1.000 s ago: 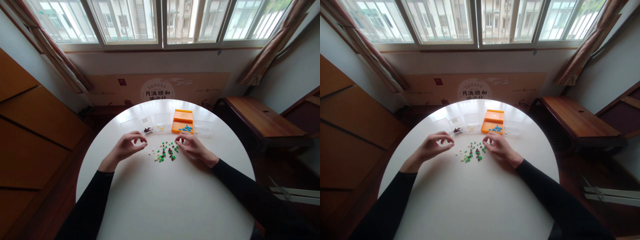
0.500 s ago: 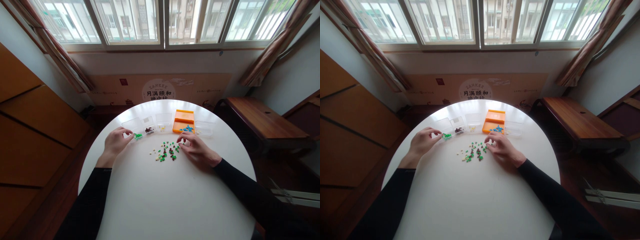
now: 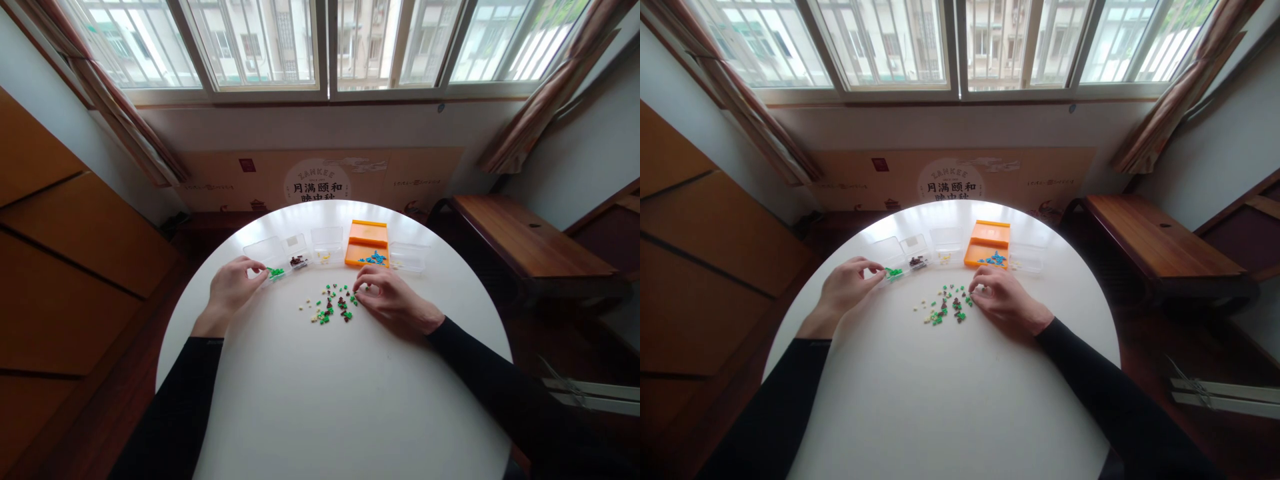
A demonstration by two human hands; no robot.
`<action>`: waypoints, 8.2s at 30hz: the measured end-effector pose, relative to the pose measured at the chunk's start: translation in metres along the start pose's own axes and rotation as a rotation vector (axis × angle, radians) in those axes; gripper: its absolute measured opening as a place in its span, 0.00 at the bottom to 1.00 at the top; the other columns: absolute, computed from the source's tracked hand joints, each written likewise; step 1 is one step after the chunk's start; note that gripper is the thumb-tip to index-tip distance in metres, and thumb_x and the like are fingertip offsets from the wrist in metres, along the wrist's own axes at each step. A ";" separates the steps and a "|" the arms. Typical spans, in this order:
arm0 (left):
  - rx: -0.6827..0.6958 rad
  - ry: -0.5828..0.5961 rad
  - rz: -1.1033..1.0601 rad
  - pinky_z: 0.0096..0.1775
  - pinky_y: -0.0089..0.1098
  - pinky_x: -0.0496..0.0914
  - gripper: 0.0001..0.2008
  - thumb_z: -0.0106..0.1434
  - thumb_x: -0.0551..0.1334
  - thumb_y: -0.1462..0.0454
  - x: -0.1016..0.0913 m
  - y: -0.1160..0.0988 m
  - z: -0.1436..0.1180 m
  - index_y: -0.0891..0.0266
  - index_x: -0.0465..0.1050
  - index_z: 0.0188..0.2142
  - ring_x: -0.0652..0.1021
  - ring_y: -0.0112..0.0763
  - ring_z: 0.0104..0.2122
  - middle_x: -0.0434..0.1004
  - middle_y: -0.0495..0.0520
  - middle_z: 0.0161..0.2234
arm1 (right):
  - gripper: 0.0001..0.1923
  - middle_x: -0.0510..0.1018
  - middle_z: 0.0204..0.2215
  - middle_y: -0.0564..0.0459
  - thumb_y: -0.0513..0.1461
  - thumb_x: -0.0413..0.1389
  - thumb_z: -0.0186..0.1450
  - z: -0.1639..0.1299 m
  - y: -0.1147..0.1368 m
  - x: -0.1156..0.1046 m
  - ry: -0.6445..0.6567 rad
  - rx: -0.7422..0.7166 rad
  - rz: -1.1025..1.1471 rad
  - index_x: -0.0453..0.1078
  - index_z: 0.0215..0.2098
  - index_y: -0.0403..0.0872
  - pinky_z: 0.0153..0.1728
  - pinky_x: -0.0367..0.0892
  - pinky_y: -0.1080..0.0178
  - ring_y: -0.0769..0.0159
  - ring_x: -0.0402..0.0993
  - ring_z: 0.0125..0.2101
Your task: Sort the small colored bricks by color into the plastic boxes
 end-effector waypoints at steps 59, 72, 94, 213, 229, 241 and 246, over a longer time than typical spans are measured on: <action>0.618 -0.388 -0.193 0.42 0.39 0.72 0.04 0.71 0.72 0.61 0.030 -0.109 -0.036 0.54 0.85 0.38 0.83 0.35 0.35 0.86 0.48 0.34 | 0.08 0.83 0.41 0.49 0.42 0.59 0.78 0.004 -0.012 0.007 -0.077 0.150 0.120 0.81 0.44 0.51 0.41 0.72 0.56 0.58 0.77 0.39; 0.082 -0.180 0.015 0.43 0.42 0.70 0.04 0.66 0.72 0.59 0.009 -0.016 -0.005 0.53 0.87 0.34 0.80 0.38 0.33 0.86 0.49 0.35 | 0.09 0.81 0.40 0.51 0.34 0.63 0.67 -0.008 -0.026 -0.020 0.114 0.144 -0.097 0.80 0.44 0.51 0.39 0.70 0.59 0.61 0.75 0.36; 0.086 -0.164 0.020 0.43 0.42 0.70 0.07 0.68 0.69 0.58 0.006 -0.017 -0.004 0.54 0.87 0.42 0.78 0.36 0.30 0.87 0.51 0.40 | 0.09 0.80 0.39 0.50 0.43 0.57 0.80 0.000 -0.018 -0.005 -0.034 0.114 -0.003 0.76 0.42 0.51 0.40 0.69 0.56 0.59 0.74 0.36; 0.561 -0.076 -0.301 0.47 0.42 0.71 0.06 0.74 0.70 0.58 0.061 -0.128 -0.047 0.52 0.88 0.44 0.85 0.35 0.38 0.88 0.50 0.38 | 0.06 0.83 0.41 0.50 0.41 0.65 0.76 0.011 0.009 0.029 -0.183 -0.020 0.241 0.85 0.47 0.52 0.40 0.76 0.58 0.61 0.79 0.39; 0.180 -0.220 -0.073 0.52 0.43 0.69 0.08 0.72 0.67 0.57 0.021 -0.049 -0.011 0.54 0.86 0.38 0.83 0.38 0.38 0.87 0.51 0.40 | 0.04 0.82 0.40 0.49 0.37 0.63 0.72 0.005 0.003 0.021 -0.100 0.106 0.090 0.82 0.42 0.50 0.40 0.74 0.59 0.61 0.77 0.39; -0.027 -0.107 0.010 0.51 0.44 0.69 0.06 0.64 0.70 0.57 0.014 -0.004 0.000 0.53 0.86 0.36 0.80 0.39 0.33 0.88 0.50 0.40 | 0.10 0.83 0.45 0.50 0.31 0.63 0.68 -0.001 0.000 0.007 0.054 0.046 0.072 0.83 0.42 0.52 0.46 0.76 0.58 0.60 0.80 0.43; -0.027 -0.093 0.013 0.49 0.43 0.70 0.06 0.64 0.69 0.58 0.011 -0.005 0.000 0.53 0.86 0.36 0.80 0.39 0.34 0.88 0.50 0.40 | 0.10 0.83 0.44 0.50 0.33 0.63 0.70 -0.001 0.004 0.009 0.058 0.046 0.065 0.85 0.43 0.53 0.45 0.77 0.58 0.60 0.80 0.42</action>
Point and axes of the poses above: each hand's wrist, its own z-axis towards the middle knuckle, its own x-axis out of the palm, y = z × x, the point moved 3 cm from there along z, towards the middle knuckle
